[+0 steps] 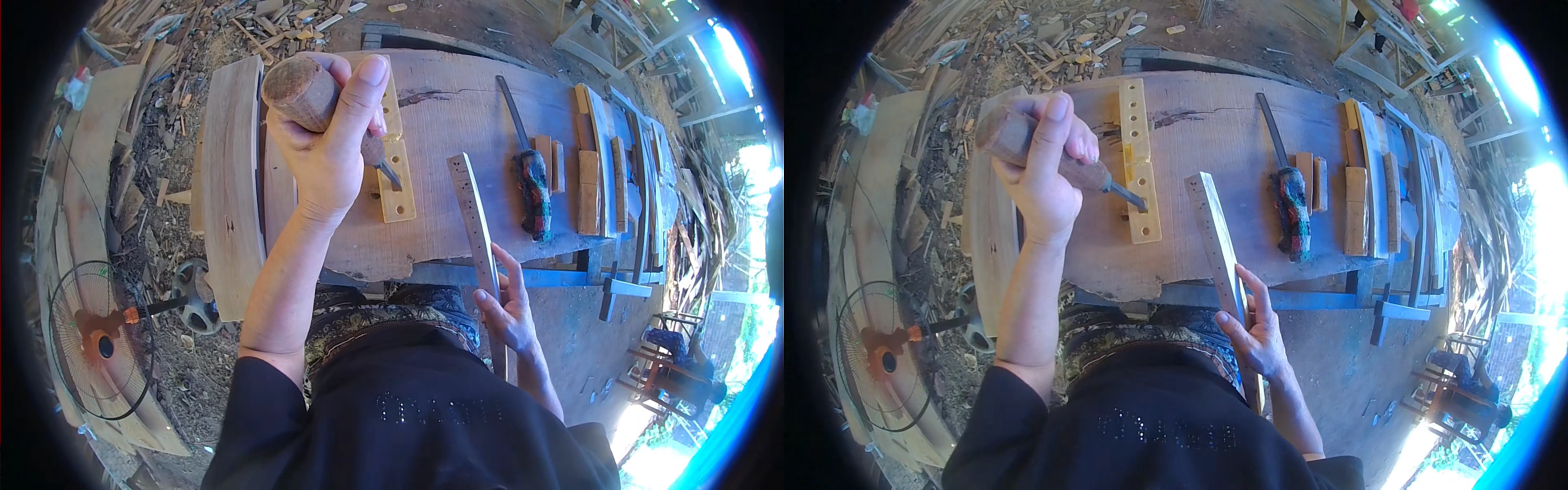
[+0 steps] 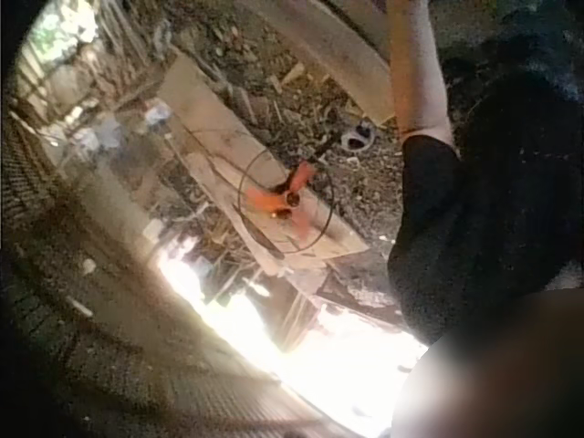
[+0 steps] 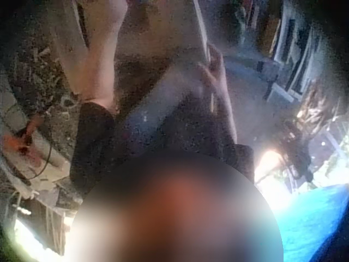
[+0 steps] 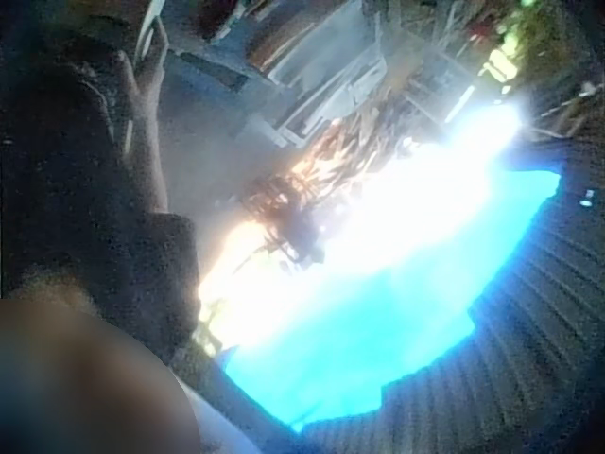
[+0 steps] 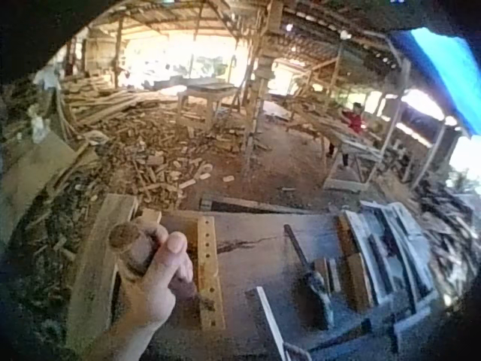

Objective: Cutting and chiseling a mortise in a piece of wood using a hand saw and chisel.

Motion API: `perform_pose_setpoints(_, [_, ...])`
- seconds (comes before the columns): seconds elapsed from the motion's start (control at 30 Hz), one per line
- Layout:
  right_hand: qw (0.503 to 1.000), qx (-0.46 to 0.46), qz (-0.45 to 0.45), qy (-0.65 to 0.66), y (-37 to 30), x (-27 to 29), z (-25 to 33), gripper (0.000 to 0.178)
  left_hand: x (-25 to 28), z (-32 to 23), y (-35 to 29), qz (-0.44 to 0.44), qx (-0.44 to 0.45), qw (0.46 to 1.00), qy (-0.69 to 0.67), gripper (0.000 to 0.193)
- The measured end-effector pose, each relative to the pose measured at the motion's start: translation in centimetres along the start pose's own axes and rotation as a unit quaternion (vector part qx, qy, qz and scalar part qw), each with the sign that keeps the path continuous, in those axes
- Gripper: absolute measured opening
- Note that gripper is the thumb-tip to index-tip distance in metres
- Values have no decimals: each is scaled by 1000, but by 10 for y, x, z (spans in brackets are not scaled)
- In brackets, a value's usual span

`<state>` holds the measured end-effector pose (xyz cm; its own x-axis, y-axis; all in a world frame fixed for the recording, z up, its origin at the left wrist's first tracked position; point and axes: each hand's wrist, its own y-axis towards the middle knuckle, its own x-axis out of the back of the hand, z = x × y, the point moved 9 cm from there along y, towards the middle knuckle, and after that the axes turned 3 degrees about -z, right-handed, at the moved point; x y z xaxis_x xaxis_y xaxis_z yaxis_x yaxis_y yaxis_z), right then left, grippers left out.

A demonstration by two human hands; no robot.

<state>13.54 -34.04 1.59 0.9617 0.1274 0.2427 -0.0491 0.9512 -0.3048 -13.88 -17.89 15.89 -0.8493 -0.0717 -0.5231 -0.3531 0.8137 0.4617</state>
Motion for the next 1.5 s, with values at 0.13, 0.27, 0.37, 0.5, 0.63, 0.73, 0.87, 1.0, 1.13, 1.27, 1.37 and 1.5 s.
perform_pose_setpoints(0.13, [1000, 7, -4, -7, 1, 0, -1, 77, -1, -2, 1, 17, -11, 1000, -6, 20])
perform_pose_setpoints(0.27, [1000, 14, 10, -24, 7, -1, 12, 74, -1, 1, -7, -5, -1, 1000, -10, 22])
perform_pose_setpoints(0.37, [997, 46, 11, -65, 19, 2, 43, 72, -3, 3, -11, -5, 21, 1000, -4, 22])
perform_pose_setpoints(0.5, [967, 197, -5, -160, 35, 11, 113, 71, -4, 9, -17, -36, 47, 998, -1, 22])
perform_pose_setpoints(0.63, [957, 271, -48, -95, 29, 18, 205, 74, -11, 12, -30, -28, 67, 993, 93, 14])
perform_pose_setpoints(0.73, [904, 412, -101, -62, -4, 21, 281, 79, -30, 24, -36, 36, 89, 993, 75, 15])
perform_pose_setpoints(0.87, [788, 461, -65, -402, -23, -4, 292, 73, -42, 18, -35, 75, 33, 992, 95, 17])
perform_pose_setpoints(1.0, [880, 292, -28, -373, -10, 10, 280, 70, -43, 21, -33, 95, 63, 986, 124, 15])
perform_pose_setpoints(1.13, [895, 331, -78, -288, -24, 27, 279, 66, -53, 21, -33, 106, 61, 988, 99, 16])
perform_pose_setpoints(1.27, [833, 315, -47, -452, -15, 14, 258, 64, -60, 25, -34, 123, 62, 988, 71, 17])
perform_pose_setpoints(1.37, [961, 185, -98, -184, -19, 45, 253, 68, -63, 25, -32, 133, 69, 984, 96, 17])
perform_pose_setpoints(1.5, [834, 307, -105, -447, -23, 44, 242, 61, -74, 27, -34, 157, 75, 978, 117, 15])
